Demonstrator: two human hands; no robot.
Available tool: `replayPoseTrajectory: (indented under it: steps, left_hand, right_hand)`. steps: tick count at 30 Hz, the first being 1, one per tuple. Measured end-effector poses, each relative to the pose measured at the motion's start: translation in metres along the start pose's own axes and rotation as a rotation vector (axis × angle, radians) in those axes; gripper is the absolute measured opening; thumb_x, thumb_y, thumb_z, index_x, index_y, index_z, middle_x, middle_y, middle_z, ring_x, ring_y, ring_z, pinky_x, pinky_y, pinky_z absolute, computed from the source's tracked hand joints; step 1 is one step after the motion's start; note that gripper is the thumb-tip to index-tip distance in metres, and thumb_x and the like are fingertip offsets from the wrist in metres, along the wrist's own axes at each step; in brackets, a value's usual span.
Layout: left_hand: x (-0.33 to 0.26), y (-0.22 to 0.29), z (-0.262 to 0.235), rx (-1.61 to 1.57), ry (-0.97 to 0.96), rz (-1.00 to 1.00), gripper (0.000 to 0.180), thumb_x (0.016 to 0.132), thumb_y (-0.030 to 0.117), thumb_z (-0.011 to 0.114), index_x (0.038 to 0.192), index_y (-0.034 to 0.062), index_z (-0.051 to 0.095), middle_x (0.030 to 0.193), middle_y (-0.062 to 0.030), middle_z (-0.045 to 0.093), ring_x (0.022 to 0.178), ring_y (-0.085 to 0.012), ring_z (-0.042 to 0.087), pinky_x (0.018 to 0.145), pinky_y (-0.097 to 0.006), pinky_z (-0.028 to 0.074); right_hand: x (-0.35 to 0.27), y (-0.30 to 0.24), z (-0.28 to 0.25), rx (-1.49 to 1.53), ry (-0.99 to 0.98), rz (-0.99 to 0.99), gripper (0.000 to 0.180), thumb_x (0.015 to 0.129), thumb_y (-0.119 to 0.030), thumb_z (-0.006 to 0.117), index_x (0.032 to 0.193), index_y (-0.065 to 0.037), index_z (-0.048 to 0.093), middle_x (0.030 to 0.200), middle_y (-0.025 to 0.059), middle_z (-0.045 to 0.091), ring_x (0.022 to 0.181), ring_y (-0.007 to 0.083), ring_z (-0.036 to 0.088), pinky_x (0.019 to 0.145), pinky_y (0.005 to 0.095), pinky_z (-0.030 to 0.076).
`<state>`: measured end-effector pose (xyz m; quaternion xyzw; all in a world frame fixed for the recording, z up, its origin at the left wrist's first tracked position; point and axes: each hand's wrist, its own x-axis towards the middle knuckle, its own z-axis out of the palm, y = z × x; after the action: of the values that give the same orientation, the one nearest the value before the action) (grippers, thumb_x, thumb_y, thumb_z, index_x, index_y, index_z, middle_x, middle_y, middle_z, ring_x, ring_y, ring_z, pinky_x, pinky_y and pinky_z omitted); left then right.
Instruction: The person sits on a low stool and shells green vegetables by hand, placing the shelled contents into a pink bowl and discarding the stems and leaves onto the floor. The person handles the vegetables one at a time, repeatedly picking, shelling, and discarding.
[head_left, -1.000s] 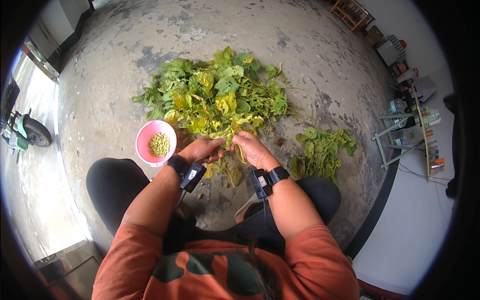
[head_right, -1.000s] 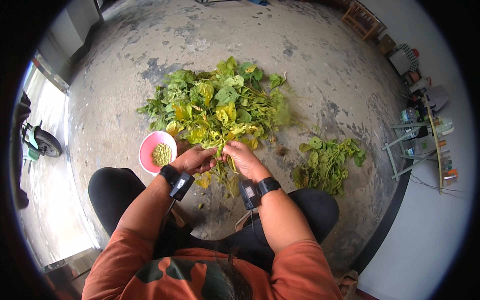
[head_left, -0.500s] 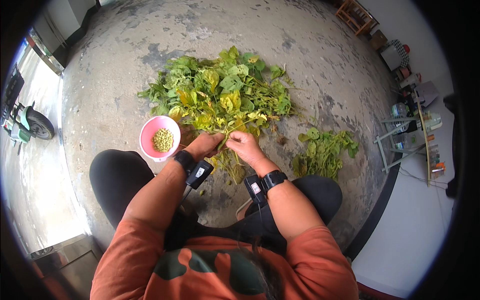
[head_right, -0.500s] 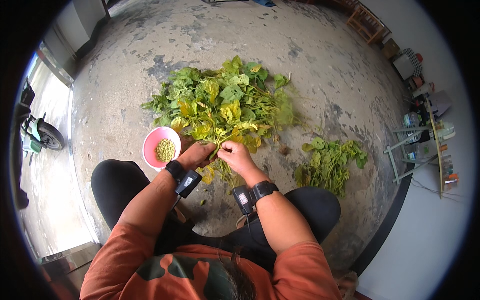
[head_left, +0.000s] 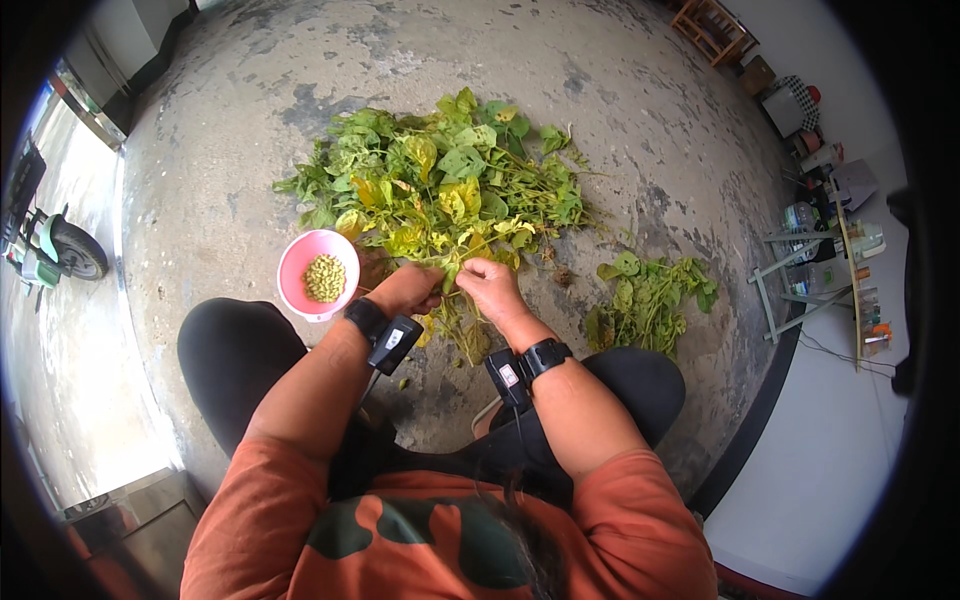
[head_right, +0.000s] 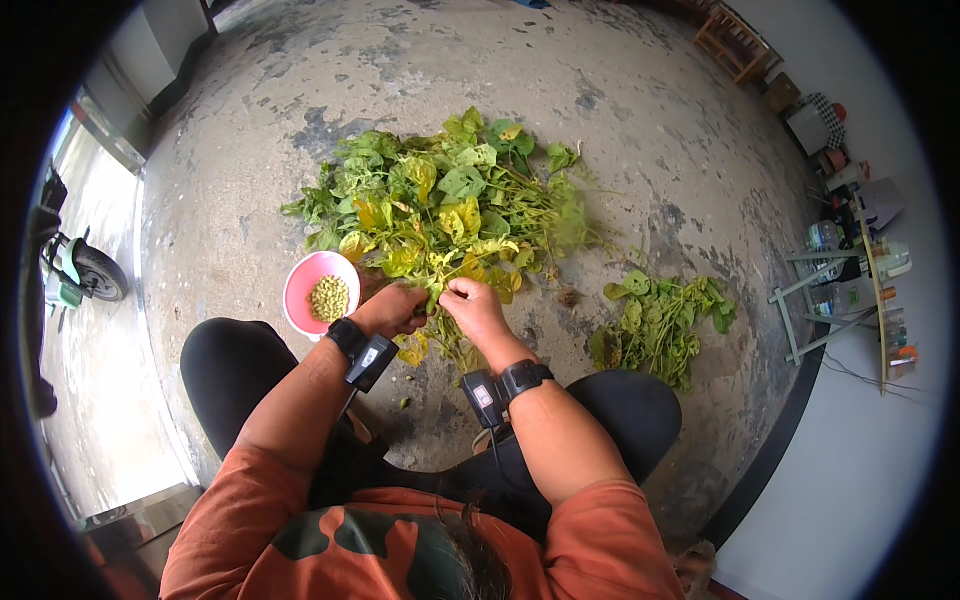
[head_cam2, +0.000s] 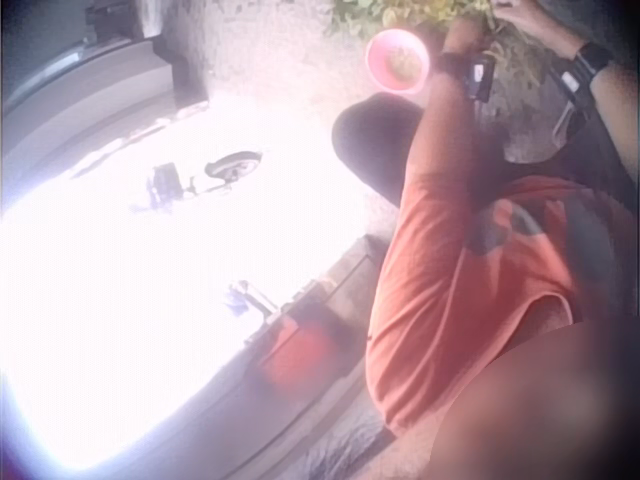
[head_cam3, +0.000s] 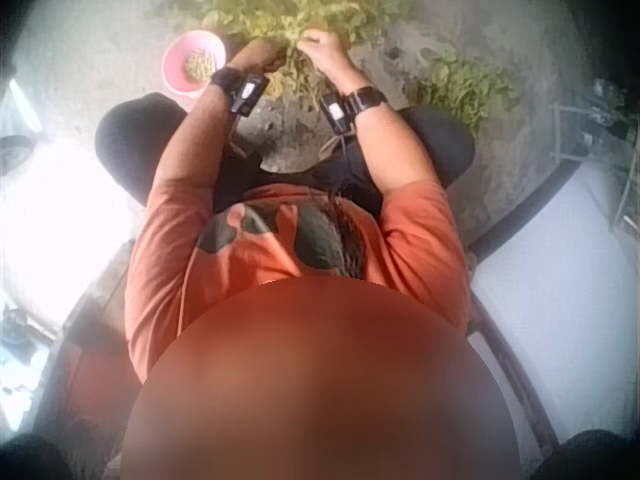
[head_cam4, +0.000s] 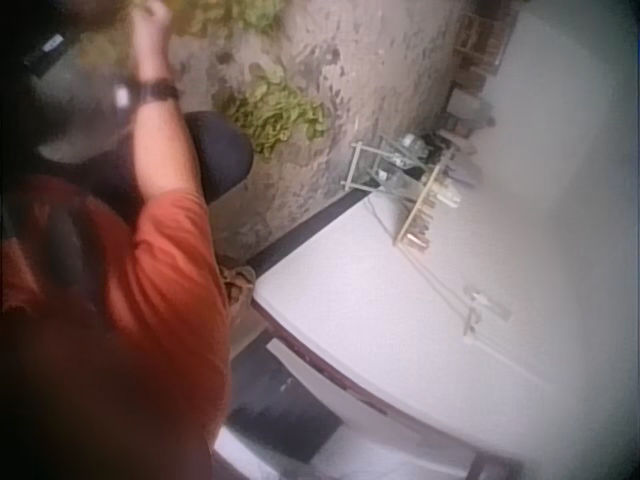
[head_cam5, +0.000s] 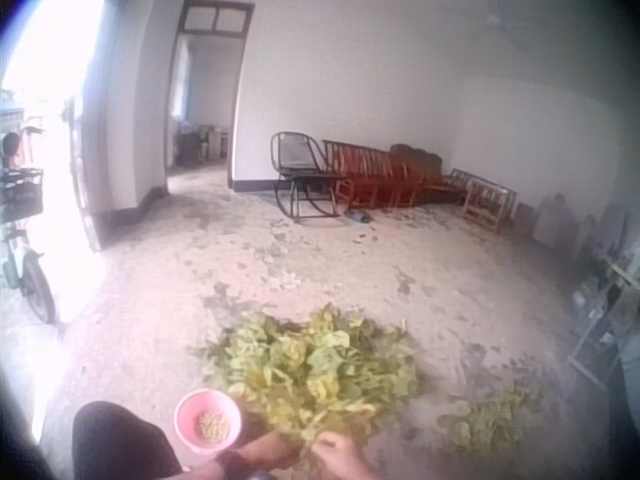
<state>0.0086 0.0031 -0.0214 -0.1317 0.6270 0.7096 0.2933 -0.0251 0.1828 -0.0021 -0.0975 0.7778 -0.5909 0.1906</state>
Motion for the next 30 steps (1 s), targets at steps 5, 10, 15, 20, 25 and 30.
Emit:
replayPoseTrajectory:
  steps: [5, 10, 15, 20, 25, 30]
  left_hand:
    - [0.0, 0.008, 0.002, -0.08, 0.08, -0.048, 0.016, 0.092, 0.012, 0.048, 0.085, 0.0033, 0.06, 0.062, -0.002, 0.048, 0.047, -0.0089, 0.039, 0.039, -0.025, 0.026]
    - [0.0, 0.013, 0.003, -0.221, 0.006, -0.058, 0.02, 0.093, 0.017, 0.052, 0.096, 0.001, 0.064, 0.069, -0.0012, 0.048, 0.052, -0.0085, 0.042, 0.04, -0.023, 0.025]
    - [0.003, 0.019, 0.005, -0.174, -0.063, -0.063, 0.03, 0.094, 0.029, 0.06, 0.101, 0.001, 0.065, 0.069, 0.001, 0.049, 0.052, -0.0077, 0.042, 0.042, -0.022, 0.026]
    - [0.009, 0.011, 0.013, 0.258, 0.248, 0.247, 0.033, 0.09, 0.032, 0.067, 0.091, -0.0011, 0.069, 0.063, 0.0019, 0.054, 0.053, -0.0079, 0.043, 0.045, -0.025, 0.033]
    - [0.002, 0.012, 0.014, 0.575, 0.426, 0.516, 0.03, 0.081, 0.027, 0.072, 0.074, -0.0017, 0.065, 0.058, -0.0179, 0.056, 0.047, -0.025, 0.048, 0.052, -0.037, 0.044]
    - [-0.006, 0.016, 0.02, 0.601, 0.376, 0.545, 0.027, 0.078, 0.024, 0.072, 0.073, -0.0017, 0.065, 0.058, -0.0195, 0.055, 0.048, -0.0288, 0.048, 0.052, -0.038, 0.044]
  right_hand:
    - [0.006, 0.001, 0.0, 0.055, 0.039, 0.038, 0.013, 0.084, -0.013, 0.066, 0.079, -0.001, 0.064, 0.063, -0.0029, 0.055, 0.059, 0.0044, 0.047, 0.054, 0.0235, 0.04]
    - [0.02, 0.003, -0.01, 0.16, 0.134, 0.093, 0.011, 0.085, -0.011, 0.062, 0.077, -0.002, 0.063, 0.064, -0.0033, 0.056, 0.058, 0.0047, 0.049, 0.053, 0.0226, 0.039]
    - [0.026, 0.015, -0.016, 0.026, 0.086, 0.072, 0.012, 0.088, -0.011, 0.062, 0.081, -0.001, 0.064, 0.069, -0.0041, 0.059, 0.063, 0.0038, 0.051, 0.056, 0.0211, 0.04]
    - [0.026, 0.014, -0.016, -0.154, 0.064, 0.136, 0.022, 0.084, -0.021, 0.069, 0.083, 0.001, 0.067, 0.063, 0.001, 0.063, 0.058, 0.0078, 0.055, 0.054, 0.0258, 0.044]
    - [0.019, -0.001, -0.029, 0.469, -0.172, 0.462, 0.02, 0.086, -0.02, 0.069, 0.088, 0.0, 0.069, 0.085, 0.0027, 0.067, 0.076, 0.01, 0.06, 0.069, 0.0237, 0.044]
    - [0.016, -0.006, -0.026, 0.371, -0.156, 0.402, 0.018, 0.084, -0.019, 0.069, 0.088, -0.001, 0.069, 0.082, 0.0025, 0.067, 0.075, 0.0103, 0.059, 0.07, 0.0242, 0.044]
